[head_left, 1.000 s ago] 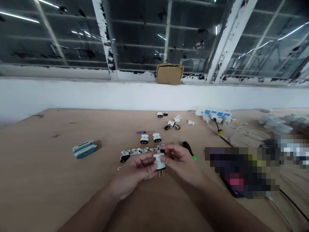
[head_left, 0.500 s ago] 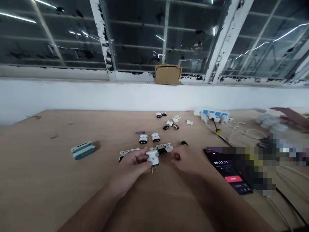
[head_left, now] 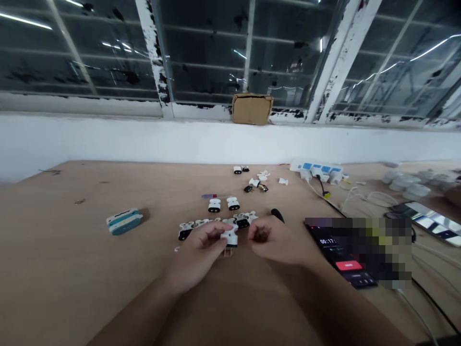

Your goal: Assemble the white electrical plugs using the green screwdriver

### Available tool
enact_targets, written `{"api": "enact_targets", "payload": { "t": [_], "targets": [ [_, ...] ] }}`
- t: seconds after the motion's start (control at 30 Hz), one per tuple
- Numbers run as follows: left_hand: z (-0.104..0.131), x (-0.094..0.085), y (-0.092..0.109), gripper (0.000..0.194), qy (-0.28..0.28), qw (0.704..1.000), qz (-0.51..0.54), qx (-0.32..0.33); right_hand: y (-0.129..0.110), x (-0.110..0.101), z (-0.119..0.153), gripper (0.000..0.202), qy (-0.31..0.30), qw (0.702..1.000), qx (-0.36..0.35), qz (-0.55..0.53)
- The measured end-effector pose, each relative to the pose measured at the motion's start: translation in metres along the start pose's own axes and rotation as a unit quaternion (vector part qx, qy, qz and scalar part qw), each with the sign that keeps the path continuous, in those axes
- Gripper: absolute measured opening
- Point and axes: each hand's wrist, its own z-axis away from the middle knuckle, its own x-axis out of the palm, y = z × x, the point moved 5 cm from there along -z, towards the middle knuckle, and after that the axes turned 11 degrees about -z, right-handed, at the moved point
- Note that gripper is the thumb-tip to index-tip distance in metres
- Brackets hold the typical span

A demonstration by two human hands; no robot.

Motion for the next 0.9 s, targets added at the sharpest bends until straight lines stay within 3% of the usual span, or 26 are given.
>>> {"api": "enact_targets", "payload": {
  "t": [0.17,0.37,0.57,0.73,0.9],
  "targets": [
    [-0.001,-0.001,0.003,0.034,0.013,0.998,-0.051,0.039,-0.003,0.005,0.003,0.004,-0.015,0.989,-0.004,-0.147],
    [-0.001,-0.001,0.002,0.029,0.031,0.989,-0.106,0.097,0.001,0.009,0.001,0.018,-0.015,0.981,-0.010,-0.194],
    [0.000,0.002,-0.003,0.030,0.034,0.983,-0.142,0.110,-0.002,0.013,0.002,0.013,0.016,0.988,-0.088,-0.129],
    [0.001,0.008,-0.003,0.027,0.025,0.978,-0.160,0.134,-0.008,0.020,0.004,0.013,0.028,0.995,-0.088,-0.042],
    [0.002,0.010,-0.003,0.039,0.020,0.986,-0.115,0.117,-0.014,0.023,0.006,0.018,0.017,0.992,-0.122,-0.015]
  ]
}}
